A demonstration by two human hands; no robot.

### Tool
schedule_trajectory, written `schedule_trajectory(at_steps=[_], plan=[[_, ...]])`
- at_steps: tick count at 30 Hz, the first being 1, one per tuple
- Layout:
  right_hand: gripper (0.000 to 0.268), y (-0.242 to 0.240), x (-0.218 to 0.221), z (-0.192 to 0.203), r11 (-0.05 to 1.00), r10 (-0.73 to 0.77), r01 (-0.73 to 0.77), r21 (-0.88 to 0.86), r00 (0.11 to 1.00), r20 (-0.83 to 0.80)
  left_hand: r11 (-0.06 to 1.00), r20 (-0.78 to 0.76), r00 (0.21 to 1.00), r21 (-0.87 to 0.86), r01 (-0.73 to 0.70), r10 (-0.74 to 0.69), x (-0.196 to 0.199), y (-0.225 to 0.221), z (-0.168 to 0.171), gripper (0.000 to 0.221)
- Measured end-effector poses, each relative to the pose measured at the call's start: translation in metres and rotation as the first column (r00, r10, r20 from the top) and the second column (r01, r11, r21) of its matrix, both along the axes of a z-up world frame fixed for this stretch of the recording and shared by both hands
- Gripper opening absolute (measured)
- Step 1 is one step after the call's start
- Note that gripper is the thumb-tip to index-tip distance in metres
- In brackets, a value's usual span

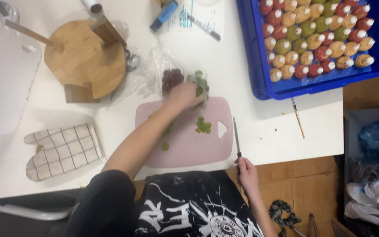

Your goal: Cutting green and purple grapes on a pink cutting board using a knife.

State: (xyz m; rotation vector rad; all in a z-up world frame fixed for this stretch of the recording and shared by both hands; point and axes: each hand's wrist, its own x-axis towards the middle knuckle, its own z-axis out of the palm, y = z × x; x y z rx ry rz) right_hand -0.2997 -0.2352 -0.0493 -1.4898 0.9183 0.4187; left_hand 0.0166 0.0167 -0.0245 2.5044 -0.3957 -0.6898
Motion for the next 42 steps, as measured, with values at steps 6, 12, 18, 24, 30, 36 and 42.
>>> schedule_trajectory(at_steps=[6,12,18,24,30,36,42], plan=[[0.034,0.047,0.041,0.042,0.975,-0.06,0.056,0.214,0.998,0.01,0.933,-0.173,0.962,-0.257,-0.251,0.211,0.009,-0.001,-0.034,0.046],[0.038,0.099,0.133,0.037,0.961,-0.06,-0.001,0.278,0.976,0.211,0.91,-0.086,0.973,-0.345,-0.232,0.215,0.007,-0.002,-0.036,0.043],[0.036,0.114,0.228,0.018,0.946,-0.185,0.112,0.305,0.958,0.221,0.951,-0.122,0.976,-0.232,-0.204,0.18,-0.006,-0.007,-0.006,0.041],[0.031,0.113,0.256,0.022,1.0,-0.022,0.019,0.019,0.982,0.187,0.927,-0.142,0.981,-0.333,-0.174,0.133,0.003,0.009,-0.017,0.037],[0.024,0.104,0.268,0.008,1.0,-0.022,0.019,0.016,0.969,0.247,0.837,-0.168,0.962,-0.475,-0.272,0.217,0.001,0.013,-0.047,0.037],[0.026,0.101,0.263,0.002,0.996,-0.056,0.036,0.077,0.96,0.275,0.866,-0.259,0.937,-0.384,-0.322,0.233,0.003,0.014,-0.032,0.038],[0.033,0.095,0.264,-0.027,0.955,0.229,-0.129,-0.266,0.892,0.39,0.898,-0.244,0.953,-0.353,-0.261,0.181,0.003,0.014,-0.027,0.036]])
